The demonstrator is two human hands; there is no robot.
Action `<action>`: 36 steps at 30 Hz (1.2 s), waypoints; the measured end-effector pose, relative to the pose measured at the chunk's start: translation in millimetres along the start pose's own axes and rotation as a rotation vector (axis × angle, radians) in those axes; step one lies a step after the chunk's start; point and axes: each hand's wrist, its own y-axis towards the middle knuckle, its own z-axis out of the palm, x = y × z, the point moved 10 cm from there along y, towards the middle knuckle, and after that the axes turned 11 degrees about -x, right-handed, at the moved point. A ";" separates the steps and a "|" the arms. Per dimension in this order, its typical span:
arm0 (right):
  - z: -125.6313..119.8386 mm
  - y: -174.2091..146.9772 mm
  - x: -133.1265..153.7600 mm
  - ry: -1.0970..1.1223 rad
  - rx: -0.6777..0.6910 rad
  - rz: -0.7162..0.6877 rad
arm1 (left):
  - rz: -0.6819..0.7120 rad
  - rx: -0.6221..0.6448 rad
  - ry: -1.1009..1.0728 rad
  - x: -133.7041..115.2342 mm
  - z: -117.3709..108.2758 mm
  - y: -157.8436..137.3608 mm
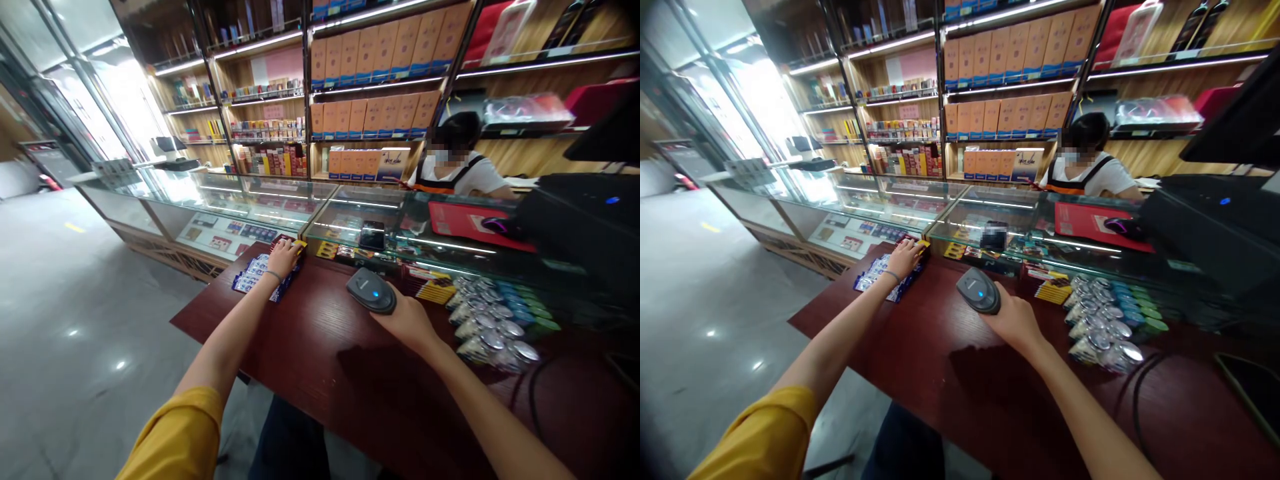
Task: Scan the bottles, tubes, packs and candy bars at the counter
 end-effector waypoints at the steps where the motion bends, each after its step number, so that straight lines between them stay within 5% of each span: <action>1: -0.9 0.0 -0.5 0.008 -0.003 0.008 | -0.021 -0.010 -0.046 -2.1 -2.8 -1.7; 4: -9.5 0.7 -1.7 0.071 -0.043 0.046 | -0.118 -0.118 -0.253 -10.0 -13.0 -9.1; 7: -21.2 1.6 -3.8 0.165 -0.104 0.095 | -0.303 -0.391 -0.536 -13.8 -18.3 -26.1; 10: -28.2 2.5 -7.1 0.211 -0.128 0.132 | -0.540 -0.529 -0.795 -18.4 12.3 -51.7; 14: -34.6 3.5 -9.4 0.187 -0.122 0.144 | -0.802 -0.424 -1.216 -35.8 78.8 -81.1; 17: -33.6 2.4 -5.5 0.136 -0.053 0.148 | -0.903 -0.379 -1.339 -41.9 100.8 -97.4; 26: -17.5 -2.8 8.8 -0.138 0.135 0.130 | -0.922 -0.327 -1.456 -46.4 101.6 -105.0; 32: -27.6 1.8 2.7 -0.101 0.102 0.134 | -1.002 -0.341 -1.384 -41.3 106.9 -108.9; 36: -60.7 8.1 -7.3 0.002 -0.042 0.151 | -0.989 -0.318 -1.356 -41.8 111.1 -110.5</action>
